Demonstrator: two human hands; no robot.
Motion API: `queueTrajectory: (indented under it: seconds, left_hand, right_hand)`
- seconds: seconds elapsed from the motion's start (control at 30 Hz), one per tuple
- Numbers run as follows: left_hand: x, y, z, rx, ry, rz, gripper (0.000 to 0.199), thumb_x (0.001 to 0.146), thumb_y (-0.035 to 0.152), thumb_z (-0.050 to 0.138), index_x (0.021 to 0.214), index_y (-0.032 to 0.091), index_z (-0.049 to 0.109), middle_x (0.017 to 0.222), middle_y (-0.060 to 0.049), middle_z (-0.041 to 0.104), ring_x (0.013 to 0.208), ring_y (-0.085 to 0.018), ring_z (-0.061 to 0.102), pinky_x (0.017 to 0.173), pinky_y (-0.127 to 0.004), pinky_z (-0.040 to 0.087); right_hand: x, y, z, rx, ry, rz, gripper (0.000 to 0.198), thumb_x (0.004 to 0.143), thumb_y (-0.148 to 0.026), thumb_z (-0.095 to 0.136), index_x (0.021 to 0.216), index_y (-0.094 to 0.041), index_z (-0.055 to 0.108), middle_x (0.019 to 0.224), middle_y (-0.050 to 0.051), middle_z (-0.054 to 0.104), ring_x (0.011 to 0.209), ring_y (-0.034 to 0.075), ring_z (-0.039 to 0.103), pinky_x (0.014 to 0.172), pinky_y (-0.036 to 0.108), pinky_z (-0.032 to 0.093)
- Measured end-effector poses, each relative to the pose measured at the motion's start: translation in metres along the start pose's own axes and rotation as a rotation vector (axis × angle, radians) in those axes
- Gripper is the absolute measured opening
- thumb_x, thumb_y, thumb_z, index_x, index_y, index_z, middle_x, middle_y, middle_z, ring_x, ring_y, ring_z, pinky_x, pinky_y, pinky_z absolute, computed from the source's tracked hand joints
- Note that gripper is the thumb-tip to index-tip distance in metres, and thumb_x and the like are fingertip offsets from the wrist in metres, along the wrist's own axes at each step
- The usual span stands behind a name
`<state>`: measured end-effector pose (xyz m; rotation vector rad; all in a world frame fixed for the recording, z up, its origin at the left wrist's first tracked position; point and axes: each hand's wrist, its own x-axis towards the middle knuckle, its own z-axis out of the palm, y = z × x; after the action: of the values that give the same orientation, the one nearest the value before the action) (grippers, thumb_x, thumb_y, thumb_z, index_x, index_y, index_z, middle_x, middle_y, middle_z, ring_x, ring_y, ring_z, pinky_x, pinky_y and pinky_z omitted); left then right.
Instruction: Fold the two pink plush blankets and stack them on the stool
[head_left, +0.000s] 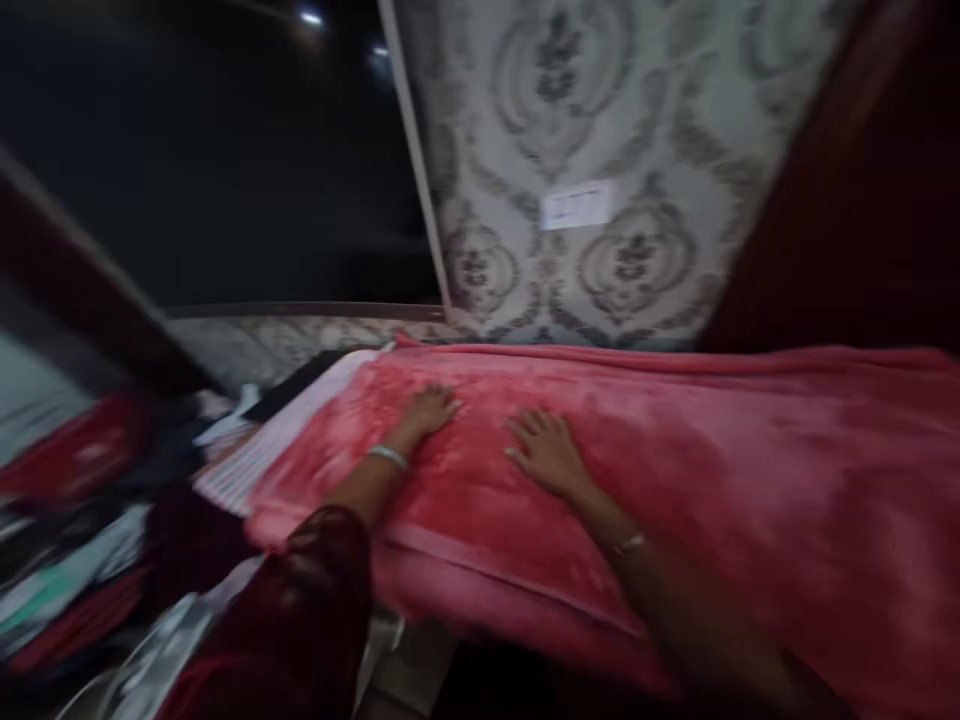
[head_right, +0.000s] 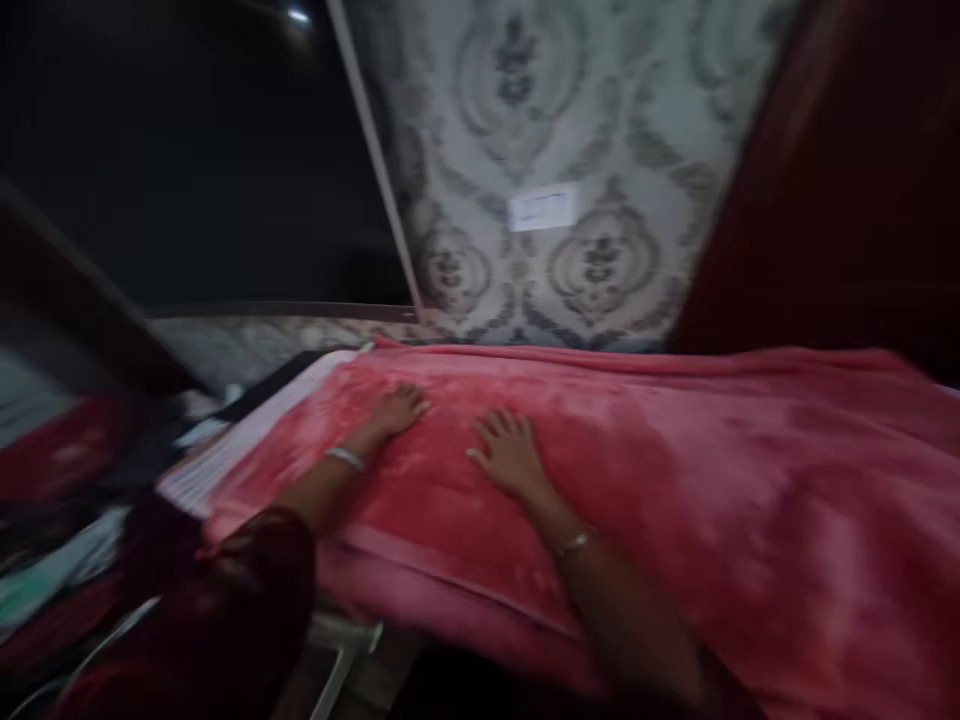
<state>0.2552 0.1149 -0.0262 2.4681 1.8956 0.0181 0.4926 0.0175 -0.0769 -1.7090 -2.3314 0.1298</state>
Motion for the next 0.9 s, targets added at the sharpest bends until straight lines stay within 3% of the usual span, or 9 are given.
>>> queueTrajectory:
  seconds: [0.1,0.2,0.4,0.6,0.7,0.77,0.83,0.9]
  left_hand:
    - [-0.020,-0.024,0.007,0.006,-0.031,-0.084,0.055,0.102,0.048,0.042,0.152,0.028,0.046,0.163,-0.011,0.039,0.152,-0.028,0.031,0.123,-0.052,0.024]
    - [-0.052,-0.059,0.014,0.013,-0.020,-0.168,0.058,0.103,0.051,0.038,0.156,0.027,0.042,0.166,-0.011,0.034,0.154,-0.031,0.027,0.123,-0.057,0.020]
    - [-0.110,-0.127,0.016,0.052,0.026,-0.386,0.060,0.104,0.045,0.033,0.159,0.020,0.036,0.167,-0.016,0.029,0.155,-0.035,0.024,0.121,-0.063,0.019]
    - [-0.144,-0.167,0.016,0.066,0.034,-0.553,0.061,0.103,0.046,0.033,0.160,0.023,0.033,0.169,-0.012,0.025,0.154,-0.036,0.025,0.120,-0.066,0.022]
    - [-0.148,-0.175,0.013,0.045,0.014,-0.667,0.061,0.103,0.047,0.030,0.159,0.023,0.035,0.166,-0.015,0.033,0.150,-0.036,0.034,0.117,-0.066,0.028]
    - [-0.144,-0.170,0.011,0.065,0.050,-0.702,0.061,0.103,0.044,0.029,0.157,0.018,0.037,0.166,-0.019,0.030,0.152,-0.038,0.030,0.116,-0.067,0.028]
    - [-0.133,-0.155,0.009,0.099,0.127,-0.665,0.061,0.102,0.042,0.030,0.156,0.015,0.040,0.168,-0.021,0.022,0.155,-0.038,0.021,0.118,-0.066,0.026]
    - [-0.115,-0.129,0.008,0.099,0.163,-0.535,0.060,0.103,0.041,0.032,0.156,0.015,0.039,0.170,-0.019,0.018,0.157,-0.034,0.017,0.121,-0.062,0.022]
  right_hand:
    - [0.011,0.002,0.022,-0.073,0.013,-0.033,0.056,0.103,-0.046,0.040,0.156,-0.027,0.043,0.165,0.010,0.034,0.151,0.034,0.028,0.120,0.062,0.021]
    - [0.012,0.002,0.032,-0.115,0.042,-0.060,0.056,0.103,-0.046,0.038,0.155,-0.028,0.044,0.164,0.009,0.035,0.150,0.034,0.032,0.118,0.063,0.025]
    - [0.008,0.001,0.031,-0.160,0.042,-0.036,0.055,0.104,-0.046,0.038,0.156,-0.027,0.043,0.165,0.008,0.035,0.150,0.033,0.032,0.117,0.061,0.028]
    - [0.011,0.002,0.031,-0.160,0.052,-0.034,0.055,0.103,-0.048,0.041,0.154,-0.029,0.045,0.164,0.008,0.037,0.149,0.034,0.033,0.116,0.061,0.030]
    - [0.011,0.001,0.030,-0.148,0.056,-0.023,0.055,0.103,-0.049,0.040,0.154,-0.029,0.046,0.163,0.008,0.037,0.149,0.034,0.033,0.116,0.061,0.030]
    - [0.011,0.001,0.028,-0.144,0.051,-0.028,0.056,0.103,-0.049,0.040,0.154,-0.028,0.046,0.163,0.009,0.038,0.148,0.034,0.033,0.117,0.061,0.029]
    - [0.011,-0.001,0.025,-0.135,0.045,-0.033,0.056,0.103,-0.049,0.040,0.154,-0.028,0.045,0.163,0.009,0.038,0.149,0.034,0.033,0.118,0.061,0.027]
    - [0.011,-0.002,0.022,-0.117,0.038,-0.026,0.056,0.103,-0.050,0.040,0.155,-0.028,0.044,0.164,0.009,0.037,0.149,0.034,0.032,0.118,0.061,0.026]
